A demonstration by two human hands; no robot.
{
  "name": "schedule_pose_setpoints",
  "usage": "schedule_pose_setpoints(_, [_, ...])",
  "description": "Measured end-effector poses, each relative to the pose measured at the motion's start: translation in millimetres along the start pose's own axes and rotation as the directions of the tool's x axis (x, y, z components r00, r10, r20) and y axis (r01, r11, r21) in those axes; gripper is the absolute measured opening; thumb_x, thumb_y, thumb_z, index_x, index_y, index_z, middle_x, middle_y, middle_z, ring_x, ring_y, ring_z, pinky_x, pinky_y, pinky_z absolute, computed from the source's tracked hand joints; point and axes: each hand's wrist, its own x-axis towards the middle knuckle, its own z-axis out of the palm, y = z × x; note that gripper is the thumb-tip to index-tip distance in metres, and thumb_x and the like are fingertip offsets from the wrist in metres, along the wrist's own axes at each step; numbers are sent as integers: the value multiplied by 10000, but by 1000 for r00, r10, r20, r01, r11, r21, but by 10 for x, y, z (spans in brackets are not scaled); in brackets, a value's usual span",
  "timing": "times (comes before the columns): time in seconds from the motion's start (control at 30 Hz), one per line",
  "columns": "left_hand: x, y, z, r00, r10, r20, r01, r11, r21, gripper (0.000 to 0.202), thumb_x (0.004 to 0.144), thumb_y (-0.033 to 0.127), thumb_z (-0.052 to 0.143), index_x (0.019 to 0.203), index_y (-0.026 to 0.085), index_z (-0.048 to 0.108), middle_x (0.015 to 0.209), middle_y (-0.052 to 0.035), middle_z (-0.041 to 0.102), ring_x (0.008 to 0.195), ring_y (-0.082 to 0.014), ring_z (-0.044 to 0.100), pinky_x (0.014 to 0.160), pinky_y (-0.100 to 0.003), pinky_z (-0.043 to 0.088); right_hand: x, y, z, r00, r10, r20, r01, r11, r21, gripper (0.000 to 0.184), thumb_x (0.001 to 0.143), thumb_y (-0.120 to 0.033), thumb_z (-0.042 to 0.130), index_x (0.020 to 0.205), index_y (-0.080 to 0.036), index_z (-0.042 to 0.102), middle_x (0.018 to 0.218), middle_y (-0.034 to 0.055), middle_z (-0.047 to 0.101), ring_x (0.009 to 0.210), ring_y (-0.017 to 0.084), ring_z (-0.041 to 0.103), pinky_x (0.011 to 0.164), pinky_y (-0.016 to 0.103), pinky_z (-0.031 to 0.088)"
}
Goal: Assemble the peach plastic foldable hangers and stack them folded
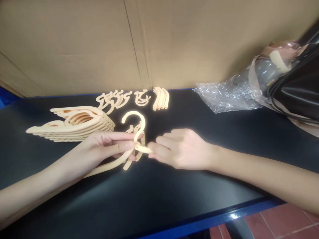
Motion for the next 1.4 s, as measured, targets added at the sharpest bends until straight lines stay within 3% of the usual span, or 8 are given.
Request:
schedule_pose_setpoints(0.37, [8,45,10,997,9,79,-7,1000,-20,212,954,154,568,958,182,779,682,3,711,599,-65,625,662,-156,506,3,-17,-28,1000,-3,16,3,1000,-7,245,1010,-275,490,952,-135,682,608,-47,536,500,100,419,468,283,314])
schedule_pose_setpoints(0.7, [-7,37,28,998,-3,58,5,999,-39,216,944,144,584,999,217,779,687,18,724,594,-48,637,630,-115,511,-23,6,-16,999,14,30,-15,999,44,241,1010,-268,480,948,-146,678,624,-37,558,508,111,433,487,289,327])
schedule_pose_setpoints(0.9, [-12,-11,3,998,-23,62,24,1000,-13,131,900,194,647,949,196,769,814,-3,765,623,-68,669,651,-139,551,3,71,0,999,-7,42,3,995,98,249,1008,-271,471,947,-148,679,690,-2,612,624,143,504,558,303,365])
schedule_pose_setpoints(1.03, [-13,-11,9,996,-29,83,29,1000,8,174,905,215,639,1033,212,756,832,1,759,639,-68,668,655,-140,550,10,80,-4,999,53,-3,-52,991,123,184,965,-271,555,922,-145,682,874,58,680,789,170,564,684,301,442])
schedule_pose_setpoints(1.1, [-12,0,17,996,-33,83,33,999,-1,196,903,207,638,1063,218,748,829,6,757,638,-68,667,650,-138,549,1,72,-6,993,93,-70,-88,994,72,146,931,-285,614,944,-158,685,949,73,685,846,186,571,731,317,450])
schedule_pose_setpoints(1.2, [-11,20,28,997,-30,76,30,1000,6,192,897,200,633,1050,197,749,827,-3,760,629,-68,665,649,-140,549,-10,64,-4,982,128,-137,-127,992,13,134,905,-296,653,953,-175,684,887,52,683,782,180,556,694,325,424])
schedule_pose_setpoints(1.3, [-16,33,42,997,-32,67,30,999,40,196,894,199,624,1050,181,741,814,-9,761,616,-68,662,641,-139,547,-11,69,1,986,121,-113,-118,992,33,175,922,-277,630,1048,-162,666,770,8,669,673,150,520,665,313,406])
schedule_pose_setpoints(1.4, [-28,25,72,998,8,54,-14,993,115,186,889,208,615,1028,180,736,817,-9,759,628,-85,674,637,-159,556,-4,84,5,998,60,-37,-56,994,93,279,961,-274,565,1200,-139,612,815,20,687,733,163,563,704,320,420])
